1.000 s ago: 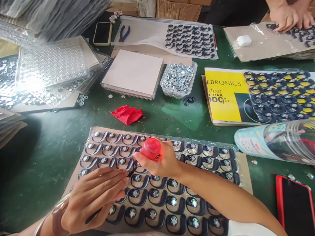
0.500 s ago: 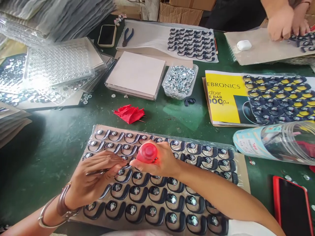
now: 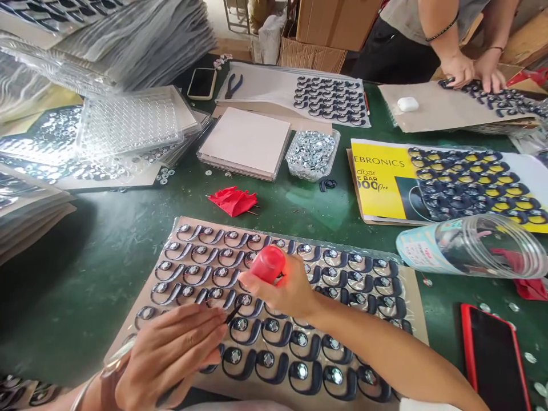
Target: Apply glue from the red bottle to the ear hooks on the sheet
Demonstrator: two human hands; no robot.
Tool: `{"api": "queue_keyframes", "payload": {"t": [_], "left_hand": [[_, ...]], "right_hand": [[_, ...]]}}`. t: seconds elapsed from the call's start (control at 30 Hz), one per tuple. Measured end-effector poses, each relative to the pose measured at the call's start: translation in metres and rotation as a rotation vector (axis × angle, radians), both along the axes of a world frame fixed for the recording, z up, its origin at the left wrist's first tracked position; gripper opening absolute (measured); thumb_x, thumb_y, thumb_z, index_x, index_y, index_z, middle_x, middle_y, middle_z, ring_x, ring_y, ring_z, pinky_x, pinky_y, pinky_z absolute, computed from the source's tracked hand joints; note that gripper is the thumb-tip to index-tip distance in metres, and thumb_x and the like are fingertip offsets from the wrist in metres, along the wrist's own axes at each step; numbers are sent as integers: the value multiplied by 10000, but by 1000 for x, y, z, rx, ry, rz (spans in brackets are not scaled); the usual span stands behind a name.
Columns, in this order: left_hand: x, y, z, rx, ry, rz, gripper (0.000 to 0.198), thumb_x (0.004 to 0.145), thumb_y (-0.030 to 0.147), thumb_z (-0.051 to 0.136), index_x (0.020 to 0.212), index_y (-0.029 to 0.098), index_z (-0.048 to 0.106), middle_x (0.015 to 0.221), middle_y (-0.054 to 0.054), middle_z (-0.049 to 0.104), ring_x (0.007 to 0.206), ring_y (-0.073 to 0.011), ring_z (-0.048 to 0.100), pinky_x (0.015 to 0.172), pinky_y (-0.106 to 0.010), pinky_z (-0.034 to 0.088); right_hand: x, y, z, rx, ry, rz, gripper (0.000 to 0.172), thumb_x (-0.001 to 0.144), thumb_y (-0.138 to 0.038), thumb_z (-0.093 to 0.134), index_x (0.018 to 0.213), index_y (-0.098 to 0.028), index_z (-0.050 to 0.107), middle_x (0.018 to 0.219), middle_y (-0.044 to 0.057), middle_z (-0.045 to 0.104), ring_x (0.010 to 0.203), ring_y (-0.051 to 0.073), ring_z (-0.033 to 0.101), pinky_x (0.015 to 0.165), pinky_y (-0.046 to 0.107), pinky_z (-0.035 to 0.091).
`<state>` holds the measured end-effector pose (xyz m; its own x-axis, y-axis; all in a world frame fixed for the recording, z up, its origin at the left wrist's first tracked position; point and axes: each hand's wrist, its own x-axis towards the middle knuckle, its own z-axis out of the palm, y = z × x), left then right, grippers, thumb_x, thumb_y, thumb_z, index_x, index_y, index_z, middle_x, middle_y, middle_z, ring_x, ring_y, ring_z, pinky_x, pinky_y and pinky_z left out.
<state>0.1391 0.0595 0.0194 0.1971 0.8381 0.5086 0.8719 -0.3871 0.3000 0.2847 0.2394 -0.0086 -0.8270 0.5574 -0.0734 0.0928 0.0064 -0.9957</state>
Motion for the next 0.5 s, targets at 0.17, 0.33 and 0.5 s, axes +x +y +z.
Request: {"api": "queue_keyframes", "payload": {"t": [0.17,0.33,0.5], "left_hand": [[8,-3,-3,7,50,23,205,963,173,528,980,60,698,927,-84,761,926,-189,733,963,-309,545],[9,-3,-2,-18,87,32,205,965,195,537,990,73,699,949,-81,759,960,-179,724,1013,-303,530],[9,-3,-1,-26,47,33,205,961,183,535,984,67,703,935,-79,760,948,-192,728,985,-313,540]], "right_hand": [[3,-10,-13,40,46,39,225,838,-382,699,773,-195,592,613,13,666,555,151,636,553,260,531],[1,-9,-14,192,55,41,234,779,-385,749,752,-202,607,633,-2,638,587,143,627,544,230,517],[0,-10,-14,281,90,49,231,794,-379,737,727,-198,611,688,5,654,538,113,592,544,217,512]]}}
